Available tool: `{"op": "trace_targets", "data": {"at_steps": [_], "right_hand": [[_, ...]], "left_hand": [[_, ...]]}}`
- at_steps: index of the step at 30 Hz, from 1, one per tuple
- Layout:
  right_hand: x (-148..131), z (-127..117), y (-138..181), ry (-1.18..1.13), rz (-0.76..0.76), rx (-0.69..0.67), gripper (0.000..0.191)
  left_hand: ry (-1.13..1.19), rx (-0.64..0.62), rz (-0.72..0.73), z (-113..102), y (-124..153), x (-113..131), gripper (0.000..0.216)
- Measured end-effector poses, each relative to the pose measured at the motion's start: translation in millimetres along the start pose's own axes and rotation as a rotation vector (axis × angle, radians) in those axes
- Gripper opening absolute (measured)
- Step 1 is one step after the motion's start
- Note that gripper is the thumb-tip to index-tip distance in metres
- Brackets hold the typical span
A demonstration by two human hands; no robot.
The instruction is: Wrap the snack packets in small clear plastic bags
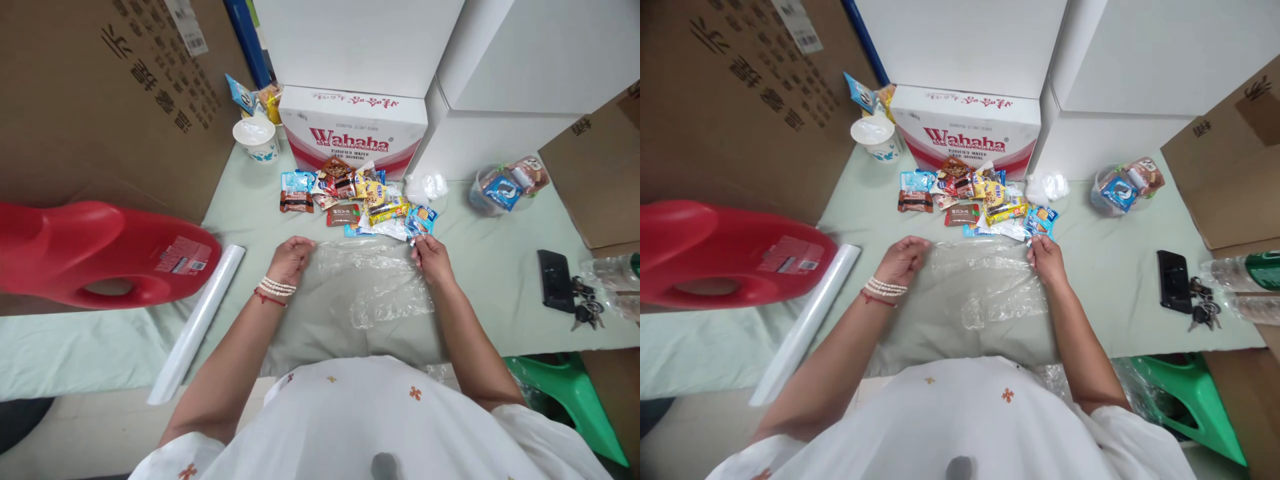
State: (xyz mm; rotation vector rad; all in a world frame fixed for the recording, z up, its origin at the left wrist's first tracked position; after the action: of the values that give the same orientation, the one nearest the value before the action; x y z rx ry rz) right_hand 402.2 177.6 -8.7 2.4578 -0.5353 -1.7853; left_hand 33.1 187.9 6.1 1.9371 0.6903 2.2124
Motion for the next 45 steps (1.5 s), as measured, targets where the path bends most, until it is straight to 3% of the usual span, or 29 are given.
{"op": "trace_targets", "data": {"at_steps": [3, 5, 6, 8, 10, 12, 16, 21, 23, 25, 28, 32, 36, 41, 45], "right_hand": [[6, 3, -2, 0.041, 0.027, 0.062, 0.042], [8, 6, -3, 0.066, 0.034, 0.083, 0.04], [8, 8, -3, 0.073, 0.035, 0.089, 0.04], [6, 8, -3, 0.07, 0.038, 0.106, 0.041], [4, 7, -1, 0.043, 0.044, 0.114, 0.045], [1, 6, 4, 0.006, 0.041, 0.08, 0.056], [8, 2, 28, 0.097, 0.009, -0.098, 0.083], [32, -36, 51, 0.38, 0.029, -0.163, 0.051], [25, -54, 44, 0.531, -0.015, -0.105, 0.045], [-1, -61, 27, 0.698, -0.134, -0.001, 0.039], [-58, -34, -7, 0.915, -0.42, 0.046, 0.034], [-106, 34, -51, 1.192, -0.707, -0.082, 0.048], [-106, 71, -71, 1.35, -0.757, -0.273, 0.052], [-112, 70, -69, 1.405, -0.665, -0.216, 0.053], [-131, 120, -44, 1.31, -0.916, -0.338, 0.053]], "left_hand": [[-0.073, 0.217, 0.237, -14, 13, 22, 0.016], [-0.131, 0.26, 0.382, -8, 37, 28, 0.017], [-0.178, 0.222, 0.444, 1, 50, 28, 0.02], [-0.342, 0.03, 0.545, 30, 73, 18, 0.025], [-0.72, -0.205, 0.649, 62, 89, -4, 0.038], [-1.032, -0.325, 0.656, 75, 93, -33, 0.054], [-1.218, -0.369, 0.628, 63, 93, -62, 0.069], [-1.241, -0.439, 0.699, 34, 114, -71, 0.078], [-1.24, -0.455, 0.712, 26, 119, -74, 0.082], [-1.239, -0.458, 0.718, 21, 121, -76, 0.084], [-1.234, -0.452, 0.722, 21, 120, -75, 0.079], [-1.214, -0.441, 0.726, 21, 120, -72, 0.064], [-1.198, -0.423, 0.735, 15, 128, -73, 0.059], [-1.191, -0.414, 0.735, 10, 136, -74, 0.061], [-1.166, -0.431, 0.73, 11, 133, -73, 0.062]]}}
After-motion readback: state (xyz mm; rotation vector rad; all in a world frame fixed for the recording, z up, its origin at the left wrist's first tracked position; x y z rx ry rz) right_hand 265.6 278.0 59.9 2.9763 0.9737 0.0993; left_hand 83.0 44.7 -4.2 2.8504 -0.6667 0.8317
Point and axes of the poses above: each hand's wrist, its own y-axis away from the middle knuckle, its own z-axis out of the palm, x = y × z, the point moved 7 cm from there along -y, towards the middle knuckle, and after that the axes turned 13 degrees about y, right-handed, at the moved point
